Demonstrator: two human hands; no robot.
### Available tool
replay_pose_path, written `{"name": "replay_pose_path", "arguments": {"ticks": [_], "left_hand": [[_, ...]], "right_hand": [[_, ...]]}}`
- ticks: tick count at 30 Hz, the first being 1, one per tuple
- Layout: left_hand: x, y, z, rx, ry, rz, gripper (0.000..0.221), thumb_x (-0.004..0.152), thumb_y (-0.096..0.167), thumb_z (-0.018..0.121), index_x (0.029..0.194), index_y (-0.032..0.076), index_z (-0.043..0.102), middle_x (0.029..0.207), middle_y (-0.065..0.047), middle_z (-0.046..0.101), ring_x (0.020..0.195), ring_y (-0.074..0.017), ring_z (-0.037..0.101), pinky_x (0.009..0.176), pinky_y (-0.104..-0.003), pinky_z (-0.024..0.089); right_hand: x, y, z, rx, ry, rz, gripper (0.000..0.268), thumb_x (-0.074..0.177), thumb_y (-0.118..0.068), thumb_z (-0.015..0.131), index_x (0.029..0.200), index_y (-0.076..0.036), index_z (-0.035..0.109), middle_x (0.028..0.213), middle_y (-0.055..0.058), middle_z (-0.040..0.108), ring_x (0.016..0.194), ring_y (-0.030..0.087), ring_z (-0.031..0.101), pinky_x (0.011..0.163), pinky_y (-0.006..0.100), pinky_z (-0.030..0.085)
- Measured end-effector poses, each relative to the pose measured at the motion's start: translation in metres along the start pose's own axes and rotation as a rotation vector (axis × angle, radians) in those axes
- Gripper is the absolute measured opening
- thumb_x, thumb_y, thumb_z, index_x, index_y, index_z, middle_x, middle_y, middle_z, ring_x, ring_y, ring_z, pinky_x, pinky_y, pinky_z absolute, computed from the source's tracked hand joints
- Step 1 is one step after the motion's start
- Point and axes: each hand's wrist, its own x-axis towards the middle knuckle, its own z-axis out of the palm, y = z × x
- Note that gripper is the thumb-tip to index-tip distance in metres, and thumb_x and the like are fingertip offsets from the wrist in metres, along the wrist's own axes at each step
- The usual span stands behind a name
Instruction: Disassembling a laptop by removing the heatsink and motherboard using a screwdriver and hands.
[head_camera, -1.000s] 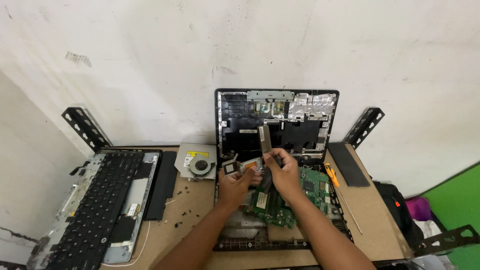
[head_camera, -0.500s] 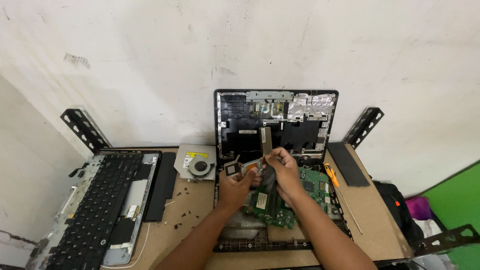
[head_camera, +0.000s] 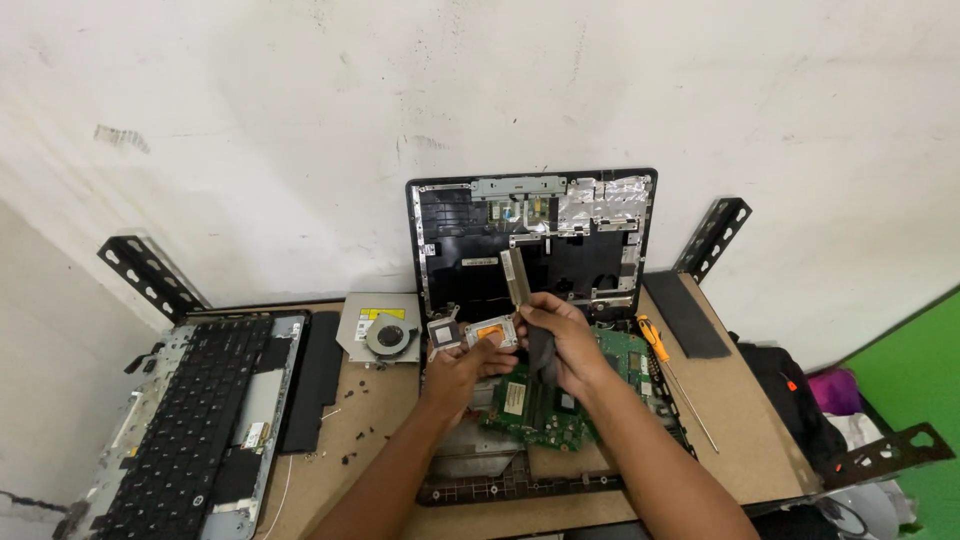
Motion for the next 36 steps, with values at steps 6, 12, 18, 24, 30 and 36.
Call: {"name": "replay_pose_path", "arguments": {"ticks": [6,12,18,24,30,36], "left_hand": [[0.010,-0.011,-0.009,-0.094,-0.047,-0.049,0.017,0.086,0.011,0.066,0.090,-0.005,0.068,0.084,-0.025,0.071,0.068,-0.0300,0.072,0.065,-0.040,0.062],[0.013,-0.015,-0.014,-0.040,-0.010,-0.035,0.015,0.086,0.009,0.066,0.093,-0.004,0.066,0.086,-0.026,0.071,0.068,-0.0313,0.072,0.066,-0.042,0.062],[0.010,-0.010,-0.009,-0.018,-0.022,-0.005,0.017,0.084,0.012,0.069,0.091,-0.003,0.068,0.083,-0.024,0.072,0.066,-0.0295,0.072,0.065,-0.040,0.062],[0.015,-0.017,-0.016,-0.020,-0.027,0.018,0.019,0.083,0.014,0.071,0.090,-0.003,0.068,0.081,-0.024,0.071,0.065,-0.0297,0.071,0.063,-0.040,0.063],[0.014,-0.016,-0.015,-0.040,-0.025,-0.002,0.017,0.083,0.011,0.071,0.090,-0.004,0.069,0.083,-0.026,0.071,0.066,-0.0313,0.071,0.064,-0.040,0.062],[0.011,-0.014,-0.014,-0.037,-0.042,-0.010,0.018,0.084,0.015,0.070,0.092,-0.001,0.068,0.084,-0.022,0.072,0.069,-0.0297,0.071,0.065,-0.039,0.062]], "right_hand": [[-0.004,-0.002,0.004,-0.013,0.001,-0.036,0.010,0.082,-0.006,0.066,0.092,-0.002,0.067,0.071,0.012,0.066,0.060,0.016,0.065,0.054,0.026,0.056],[-0.008,-0.006,0.006,-0.343,0.022,-0.233,0.019,0.084,-0.015,0.072,0.097,-0.002,0.071,0.077,0.013,0.069,0.069,0.016,0.063,0.064,0.028,0.054],[-0.006,-0.004,0.007,-0.164,0.043,-0.127,0.011,0.080,-0.007,0.072,0.089,-0.002,0.068,0.070,0.009,0.064,0.056,0.013,0.063,0.053,0.023,0.054],[-0.004,-0.003,0.005,-0.131,0.044,-0.091,0.012,0.080,-0.007,0.071,0.089,0.001,0.068,0.069,0.011,0.063,0.052,0.014,0.063,0.049,0.024,0.054],[-0.006,-0.004,0.005,-0.164,0.045,-0.084,0.009,0.084,-0.006,0.066,0.089,0.001,0.067,0.071,0.011,0.064,0.056,0.014,0.064,0.053,0.024,0.053],[-0.013,-0.013,0.011,-0.191,0.041,-0.078,0.009,0.086,-0.007,0.064,0.089,0.001,0.066,0.072,0.013,0.065,0.056,0.015,0.063,0.053,0.026,0.052]]}}
